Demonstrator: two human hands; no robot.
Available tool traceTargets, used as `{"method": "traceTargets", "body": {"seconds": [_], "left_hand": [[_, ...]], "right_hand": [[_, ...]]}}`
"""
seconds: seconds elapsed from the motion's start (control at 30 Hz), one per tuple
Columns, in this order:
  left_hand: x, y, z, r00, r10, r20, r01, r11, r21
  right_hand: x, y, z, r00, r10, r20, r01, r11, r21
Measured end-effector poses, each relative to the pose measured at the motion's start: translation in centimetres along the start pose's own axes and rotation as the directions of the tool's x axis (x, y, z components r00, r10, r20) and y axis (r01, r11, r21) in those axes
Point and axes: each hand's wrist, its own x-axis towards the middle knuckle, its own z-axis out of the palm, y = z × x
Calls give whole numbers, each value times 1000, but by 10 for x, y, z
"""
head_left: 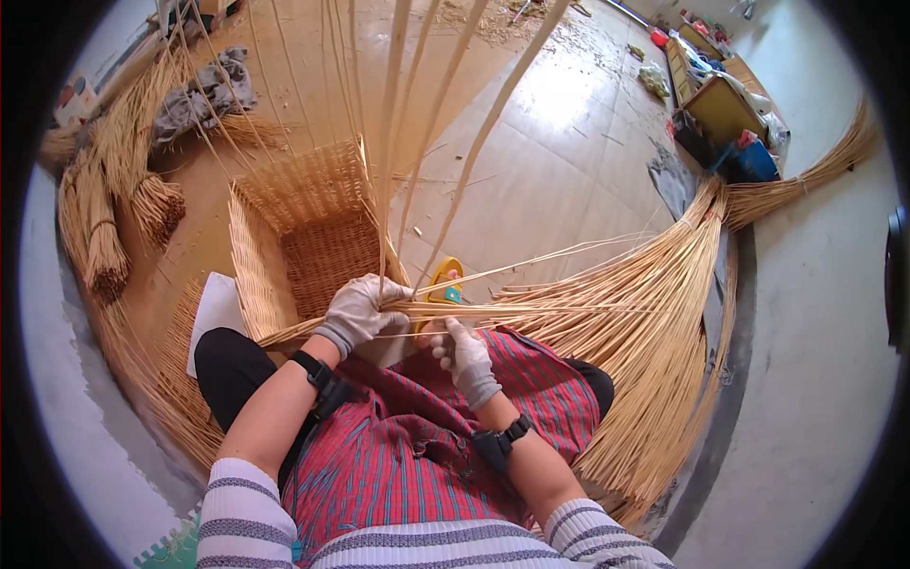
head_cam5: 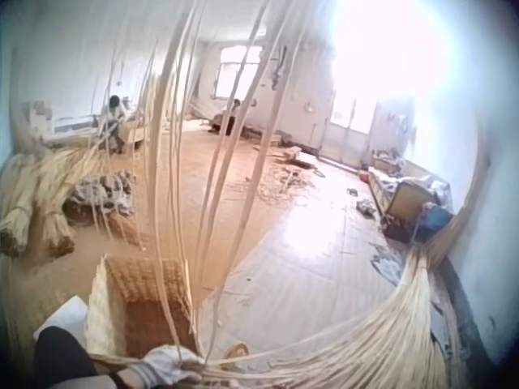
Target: Weaving a basket using long straw materials.
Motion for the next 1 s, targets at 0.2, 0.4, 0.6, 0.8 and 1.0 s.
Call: {"method": "traceTargets", "body": {"seconds": [0.2, 0.4, 0.6, 0.8, 1.0], "left_hand": [[1, 4, -1, 997, -62, 52, 65, 997, -50], [0, 2, 1, 998, -53, 24, 55, 994, -95], [-2, 6, 0, 995, -85, 55, 89, 992, -84], [4, 6, 0, 998, -52, 23, 53, 997, -62], [-10, 17, 18, 977, -196, -81, 189, 978, -87]], "right_hand": [[26, 14, -13, 945, -327, 28, 320, 936, 147], [13, 31, -17, 945, 305, 119, -317, 943, 100], [13, -24, -11, 1000, -19, 22, 16, 990, 138], [-4, -5, -12, 975, -215, -59, 221, 968, 120], [-9, -37, -11, 974, -219, 61, 221, 975, -38]]}}
